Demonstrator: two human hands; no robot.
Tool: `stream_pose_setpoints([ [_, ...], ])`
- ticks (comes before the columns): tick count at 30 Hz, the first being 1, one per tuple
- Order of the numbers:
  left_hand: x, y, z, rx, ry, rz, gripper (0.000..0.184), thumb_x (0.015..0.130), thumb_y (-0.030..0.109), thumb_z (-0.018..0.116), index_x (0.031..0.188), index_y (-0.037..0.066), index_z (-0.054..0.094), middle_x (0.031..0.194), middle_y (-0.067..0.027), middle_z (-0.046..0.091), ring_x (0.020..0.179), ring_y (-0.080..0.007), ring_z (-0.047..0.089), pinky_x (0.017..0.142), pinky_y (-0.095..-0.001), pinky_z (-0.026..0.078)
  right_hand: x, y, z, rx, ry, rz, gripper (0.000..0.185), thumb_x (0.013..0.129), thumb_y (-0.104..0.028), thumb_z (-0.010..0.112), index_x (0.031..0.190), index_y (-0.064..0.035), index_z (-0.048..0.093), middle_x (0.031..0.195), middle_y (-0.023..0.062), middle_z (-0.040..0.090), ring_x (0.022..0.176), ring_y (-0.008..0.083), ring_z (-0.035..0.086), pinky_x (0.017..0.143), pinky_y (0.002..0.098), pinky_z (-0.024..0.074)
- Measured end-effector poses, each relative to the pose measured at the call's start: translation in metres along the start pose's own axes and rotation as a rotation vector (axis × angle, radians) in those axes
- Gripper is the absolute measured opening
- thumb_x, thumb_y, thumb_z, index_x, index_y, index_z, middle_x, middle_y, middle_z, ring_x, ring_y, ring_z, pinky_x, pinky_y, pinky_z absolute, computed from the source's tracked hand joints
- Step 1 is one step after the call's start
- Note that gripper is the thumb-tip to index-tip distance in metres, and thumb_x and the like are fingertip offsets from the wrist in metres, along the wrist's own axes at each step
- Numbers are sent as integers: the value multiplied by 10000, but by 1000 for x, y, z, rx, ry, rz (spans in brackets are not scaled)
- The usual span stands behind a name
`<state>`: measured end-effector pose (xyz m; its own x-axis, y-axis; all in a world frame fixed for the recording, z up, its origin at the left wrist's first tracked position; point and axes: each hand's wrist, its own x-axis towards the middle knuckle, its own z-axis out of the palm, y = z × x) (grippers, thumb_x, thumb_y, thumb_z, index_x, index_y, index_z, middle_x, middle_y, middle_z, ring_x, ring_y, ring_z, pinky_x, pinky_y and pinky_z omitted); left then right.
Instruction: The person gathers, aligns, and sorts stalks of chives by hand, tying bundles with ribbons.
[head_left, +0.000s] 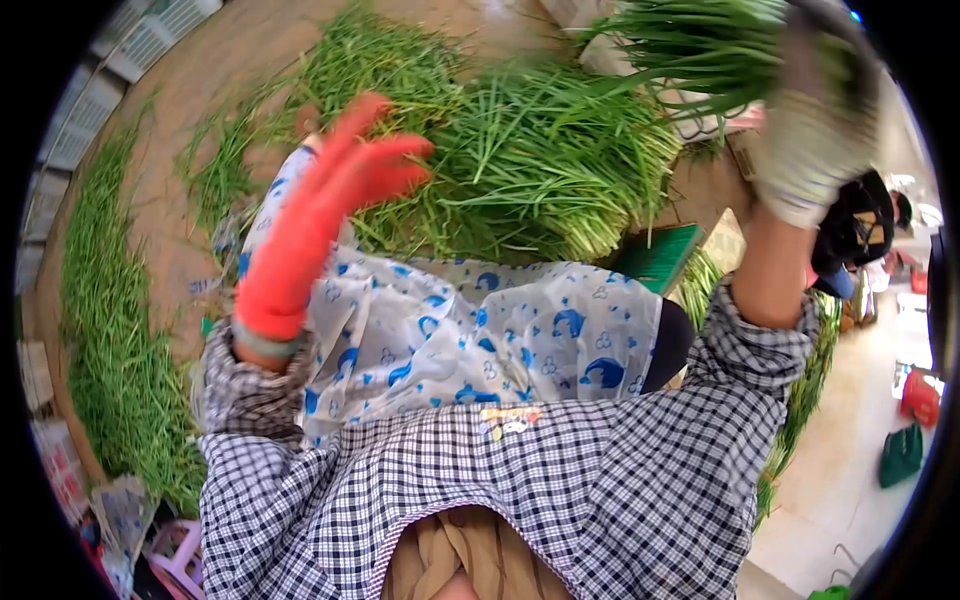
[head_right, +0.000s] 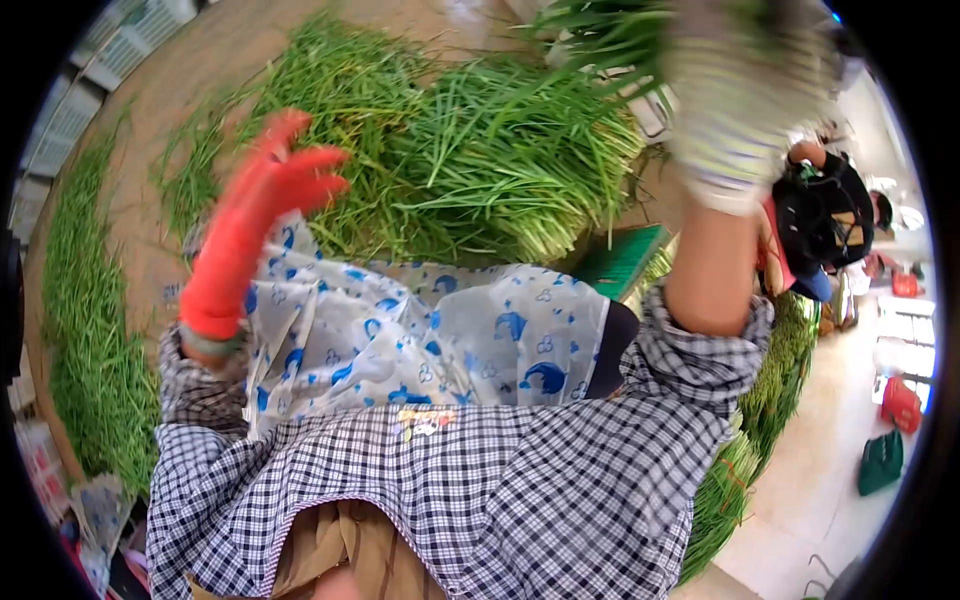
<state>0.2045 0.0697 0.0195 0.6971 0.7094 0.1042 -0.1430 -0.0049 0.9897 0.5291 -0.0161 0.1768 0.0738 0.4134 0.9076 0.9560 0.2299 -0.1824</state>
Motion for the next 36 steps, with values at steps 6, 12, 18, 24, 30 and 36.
stream_pose_setpoints([
  [6, 67, -134, 109, -1011, -446, -524, 893, 869, 748, 362, 1443, 64, 372, 1388, -220, 483, 1249, -341, 512, 1050, -472, 401, -136, 41, 77, -37, -621, -467, 209, 756, -105, 645, 962, -116, 607, 965, 103, 581, 938, 298, 594, 879, 408, 521],
  [12, 45, -247, 134, -1499, -380, -793, 795, 865, 648, 526, 1412, 88, 389, 1295, -68, 541, 1193, -246, 507, 1078, -427, 373, -285, 16, 91, 337, -1017, -169, 246, 695, -116, 642, 926, -62, 580, 914, 81, 562, 937, 298, 577, 1016, 479, 449],
  [18, 6, -270, 141, -878, -146, -439, 548, 1003, 347, 442, 1481, 132, 283, 1358, -65, 461, 1261, -191, 450, 1118, -340, 329, -288, -11, 78, 414, -990, 25, 330, 688, -156, 699, 988, -71, 593, 1009, 80, 586, 1026, 298, 573, 1047, 473, 417],
  [24, 23, -250, 142, -1288, -265, -1002, 675, 921, 587, 500, 1386, 102, 442, 1304, -135, 563, 1215, -252, 531, 1035, -453, 431, -287, -29, 85, 725, -612, 1453, 248, 857, -2, 633, 1102, -38, 614, 1008, 57, 628, 916, 154, 599, 840, 292, 512],
  [30, 28, -242, 134, -1148, -333, -957, 532, 925, 342, 623, 1315, 7, 487, 1171, -164, 630, 1034, -305, 651, 905, -407, 539, -279, 49, 101, -18, -917, 1395, 345, 873, -352, 655, 973, -24, 685, 847, 148, 699, 752, 218, 656, 718, 325, 520],
  [36, 29, -255, 139, -967, -330, -861, 435, 935, 248, 599, 1283, 4, 507, 1145, -184, 636, 985, -301, 671, 850, -384, 562, -284, 43, 115, -218, -1305, 1145, 378, 836, -356, 672, 1008, -20, 681, 820, 149, 697, 786, 252, 675, 742, 348, 531],
])
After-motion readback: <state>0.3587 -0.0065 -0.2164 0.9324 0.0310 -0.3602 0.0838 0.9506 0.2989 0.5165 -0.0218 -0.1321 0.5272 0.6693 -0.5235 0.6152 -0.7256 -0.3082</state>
